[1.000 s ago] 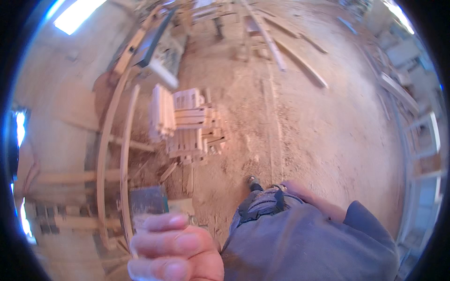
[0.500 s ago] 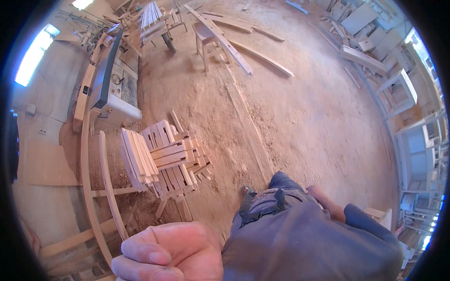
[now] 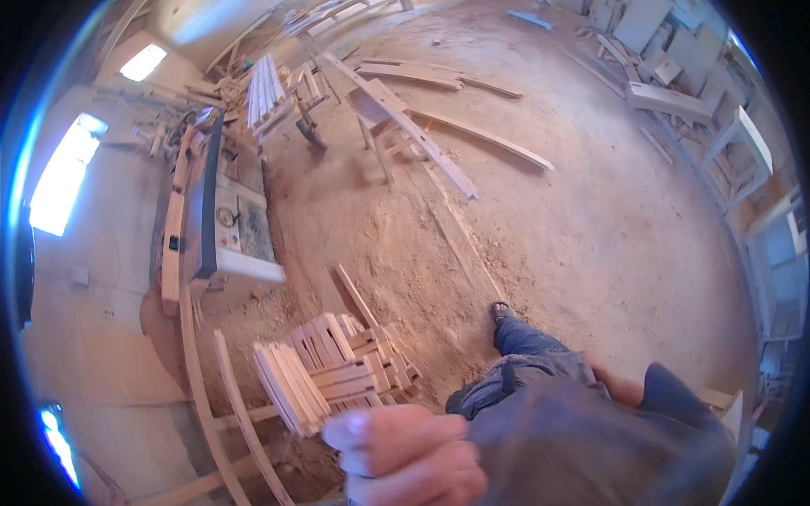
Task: The person uses a router table to shape small wood blocks, gathers the blocks into a stack, and then picks up and arranges longer wood planks on the floor.
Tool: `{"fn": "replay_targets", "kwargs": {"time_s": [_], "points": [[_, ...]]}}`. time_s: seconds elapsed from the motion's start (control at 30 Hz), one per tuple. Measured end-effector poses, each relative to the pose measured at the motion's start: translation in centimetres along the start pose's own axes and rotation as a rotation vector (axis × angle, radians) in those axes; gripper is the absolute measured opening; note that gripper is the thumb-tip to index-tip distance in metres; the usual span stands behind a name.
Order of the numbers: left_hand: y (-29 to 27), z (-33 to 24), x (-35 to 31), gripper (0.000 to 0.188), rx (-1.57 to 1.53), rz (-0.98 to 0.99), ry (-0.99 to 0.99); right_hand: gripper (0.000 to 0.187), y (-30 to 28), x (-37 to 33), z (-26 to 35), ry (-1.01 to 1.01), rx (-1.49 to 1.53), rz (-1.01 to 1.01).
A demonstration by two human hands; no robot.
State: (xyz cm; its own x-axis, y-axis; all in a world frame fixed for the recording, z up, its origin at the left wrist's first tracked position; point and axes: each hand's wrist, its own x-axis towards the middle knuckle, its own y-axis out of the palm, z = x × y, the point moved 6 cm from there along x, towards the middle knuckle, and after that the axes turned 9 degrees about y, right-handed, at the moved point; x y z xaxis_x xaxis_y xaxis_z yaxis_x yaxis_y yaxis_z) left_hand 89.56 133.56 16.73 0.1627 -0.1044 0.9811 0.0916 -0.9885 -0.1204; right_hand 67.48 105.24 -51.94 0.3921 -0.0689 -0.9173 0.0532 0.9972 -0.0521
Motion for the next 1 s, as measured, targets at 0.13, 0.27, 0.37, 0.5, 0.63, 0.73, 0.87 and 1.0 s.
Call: {"fn": "replay_targets", "kwargs": {"time_s": [0.13,0.27,0.37,0.5,0.63,0.73,0.87,1.0], "points": [[0.9,3.6,1.3,0.023,-1.270,-0.494,0.086,0.034,-7.9,6.8,14.3,-0.276,-1.157,-0.254],[7.2,8.2,2.3,0.014,-2.222,-0.793,-0.342,0.039,-5.4,6.8,29.7,-0.263,-0.936,-0.262],[7.5,10.6,2.4,0.014,-1.720,-0.606,-0.863,0.044,-7.6,3.6,37.9,-0.366,-0.713,-0.390],[11.0,17.8,3.8,0.010,-2.614,-0.608,-0.664,0.048,-8.9,0.4,41.9,-0.373,-0.551,-0.421],[12.0,22.6,3.4,0.013,-2.535,-0.405,-0.801,0.047,-11.8,0.0,36.5,-0.263,-0.640,-0.481],[14.7,26.1,4.1,0.018,-2.300,-0.444,-1.351,0.035,-13.6,-0.8,28.8,-0.053,-0.565,-0.410],[20.6,28.4,3.3,0.019,-2.425,-0.847,-1.326,0.037,-17.2,-0.8,21.5,0.189,-0.278,-0.374],[29.0,32.9,3.7,0.034,-2.511,-0.910,-1.021,0.034,-21.1,2.1,20.7,0.303,-0.168,-0.315]]}}
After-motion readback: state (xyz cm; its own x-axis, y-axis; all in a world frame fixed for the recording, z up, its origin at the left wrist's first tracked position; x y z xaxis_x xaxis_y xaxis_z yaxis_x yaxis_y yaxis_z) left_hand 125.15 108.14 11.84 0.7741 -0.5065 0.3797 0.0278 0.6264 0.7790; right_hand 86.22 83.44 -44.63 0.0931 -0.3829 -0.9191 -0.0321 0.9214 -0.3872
